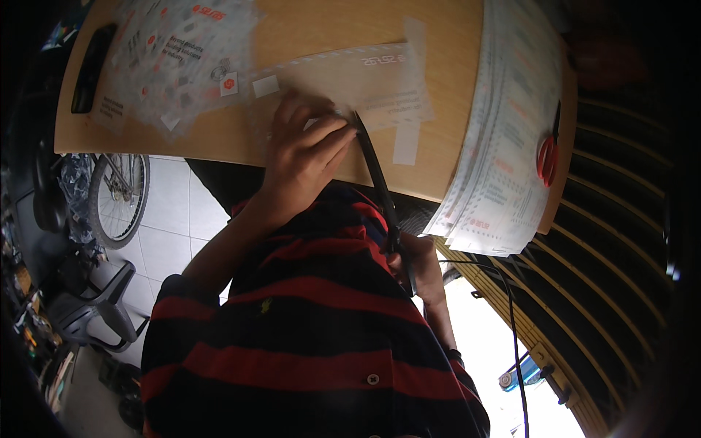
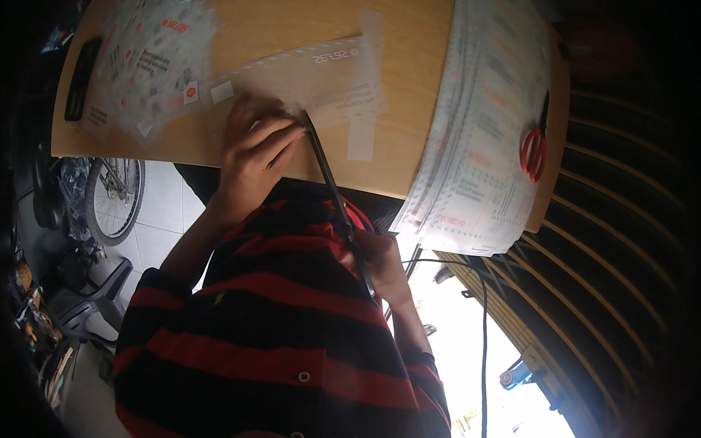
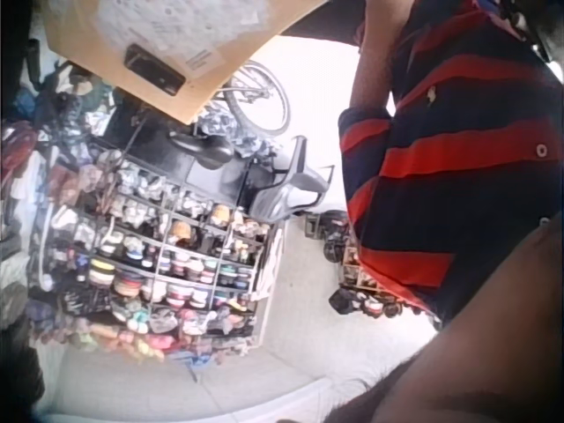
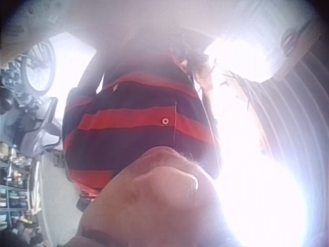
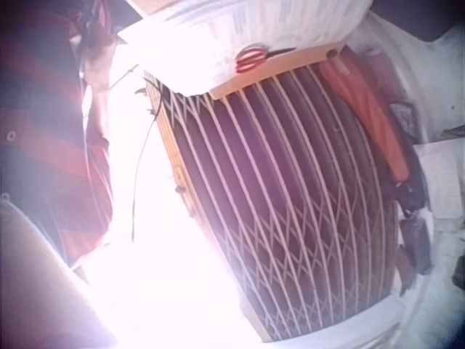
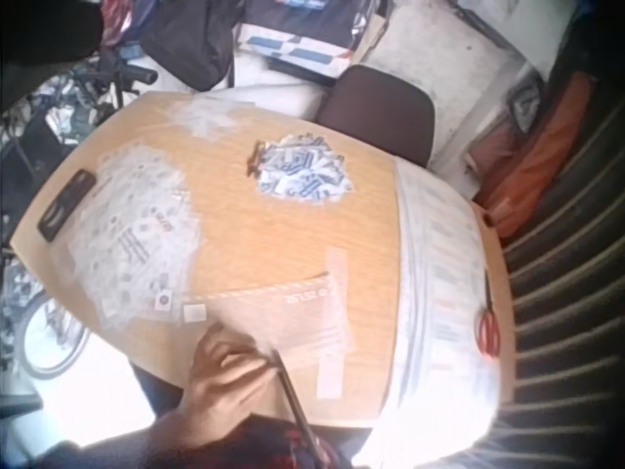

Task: The person cuts several sheets of translucent film with printed text using scissors, handling them one at a time and placing the cut pieces to the side.

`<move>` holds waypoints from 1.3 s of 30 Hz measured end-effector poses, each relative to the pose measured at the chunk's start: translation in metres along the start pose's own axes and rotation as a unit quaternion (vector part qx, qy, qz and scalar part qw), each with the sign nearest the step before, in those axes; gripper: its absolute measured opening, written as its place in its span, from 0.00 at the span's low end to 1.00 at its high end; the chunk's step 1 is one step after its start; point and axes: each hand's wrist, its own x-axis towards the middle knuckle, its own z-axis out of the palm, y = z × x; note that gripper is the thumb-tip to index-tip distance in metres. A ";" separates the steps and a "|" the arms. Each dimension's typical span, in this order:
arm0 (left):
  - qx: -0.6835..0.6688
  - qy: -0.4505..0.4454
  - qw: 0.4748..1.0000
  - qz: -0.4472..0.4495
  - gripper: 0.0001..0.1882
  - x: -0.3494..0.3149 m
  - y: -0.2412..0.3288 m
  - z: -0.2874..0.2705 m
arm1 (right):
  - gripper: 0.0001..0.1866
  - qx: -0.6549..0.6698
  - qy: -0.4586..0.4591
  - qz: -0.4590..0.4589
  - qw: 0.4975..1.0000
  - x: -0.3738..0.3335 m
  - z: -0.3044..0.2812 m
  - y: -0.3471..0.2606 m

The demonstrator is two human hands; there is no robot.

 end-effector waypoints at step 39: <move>-0.029 0.021 0.999 -0.037 0.09 0.002 0.001 0.002 | 0.16 -0.043 0.039 -0.034 0.998 0.036 0.020 -0.009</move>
